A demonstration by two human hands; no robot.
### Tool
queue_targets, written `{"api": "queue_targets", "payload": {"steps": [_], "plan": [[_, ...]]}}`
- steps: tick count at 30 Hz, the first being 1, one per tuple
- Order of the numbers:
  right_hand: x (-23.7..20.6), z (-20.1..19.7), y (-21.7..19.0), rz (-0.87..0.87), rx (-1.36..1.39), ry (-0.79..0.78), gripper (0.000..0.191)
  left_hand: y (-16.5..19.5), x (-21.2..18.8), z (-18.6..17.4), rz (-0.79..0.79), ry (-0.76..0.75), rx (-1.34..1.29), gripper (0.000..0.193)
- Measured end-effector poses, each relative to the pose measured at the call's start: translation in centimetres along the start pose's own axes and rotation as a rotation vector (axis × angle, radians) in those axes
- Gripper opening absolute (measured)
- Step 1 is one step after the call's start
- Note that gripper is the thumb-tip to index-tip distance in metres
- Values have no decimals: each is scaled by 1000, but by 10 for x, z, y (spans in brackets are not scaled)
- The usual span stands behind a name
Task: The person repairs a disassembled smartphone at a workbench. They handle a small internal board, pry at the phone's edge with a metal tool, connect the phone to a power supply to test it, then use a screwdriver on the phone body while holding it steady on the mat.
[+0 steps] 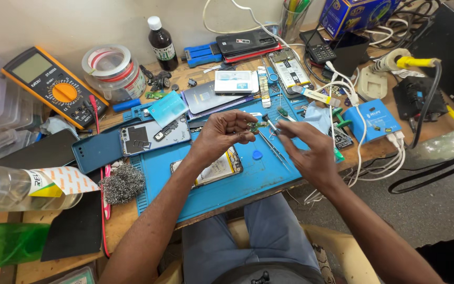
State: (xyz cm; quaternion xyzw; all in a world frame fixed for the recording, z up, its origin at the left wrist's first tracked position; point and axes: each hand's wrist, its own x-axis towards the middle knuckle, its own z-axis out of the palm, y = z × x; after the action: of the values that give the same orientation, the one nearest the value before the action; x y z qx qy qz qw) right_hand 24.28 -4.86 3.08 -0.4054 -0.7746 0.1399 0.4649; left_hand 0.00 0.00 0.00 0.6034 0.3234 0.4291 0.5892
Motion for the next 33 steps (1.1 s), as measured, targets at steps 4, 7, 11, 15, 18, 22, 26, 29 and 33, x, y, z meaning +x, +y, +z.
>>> {"api": "queue_targets", "payload": {"steps": [4,7,11,15,18,22,26,29,33], "plan": [[14,20,7,124,188,-2,28,9,3,1,-5,-2,-7,32],[15,23,10,149,236,26,21,14,3,2,5,2,30,30],[13,25,14,227,265,53,19,16,5,4,23,20,85,33],[14,32,18,342,338,78,21,16,11,0,40,34,48,30],[11,33,8,430,460,77,19,22,3,3,53,68,53,28],[10,38,7,413,461,74,17,16,0,0,78,101,176,27],[4,36,-5,453,509,50,27,38,-10,-5,214,128,540,33],[-7,33,-26,454,283,12,24,72,-31,-24,268,82,855,42],[-22,41,-26,384,245,-9,21,63,-64,-29,62,-36,1172,74]]}}
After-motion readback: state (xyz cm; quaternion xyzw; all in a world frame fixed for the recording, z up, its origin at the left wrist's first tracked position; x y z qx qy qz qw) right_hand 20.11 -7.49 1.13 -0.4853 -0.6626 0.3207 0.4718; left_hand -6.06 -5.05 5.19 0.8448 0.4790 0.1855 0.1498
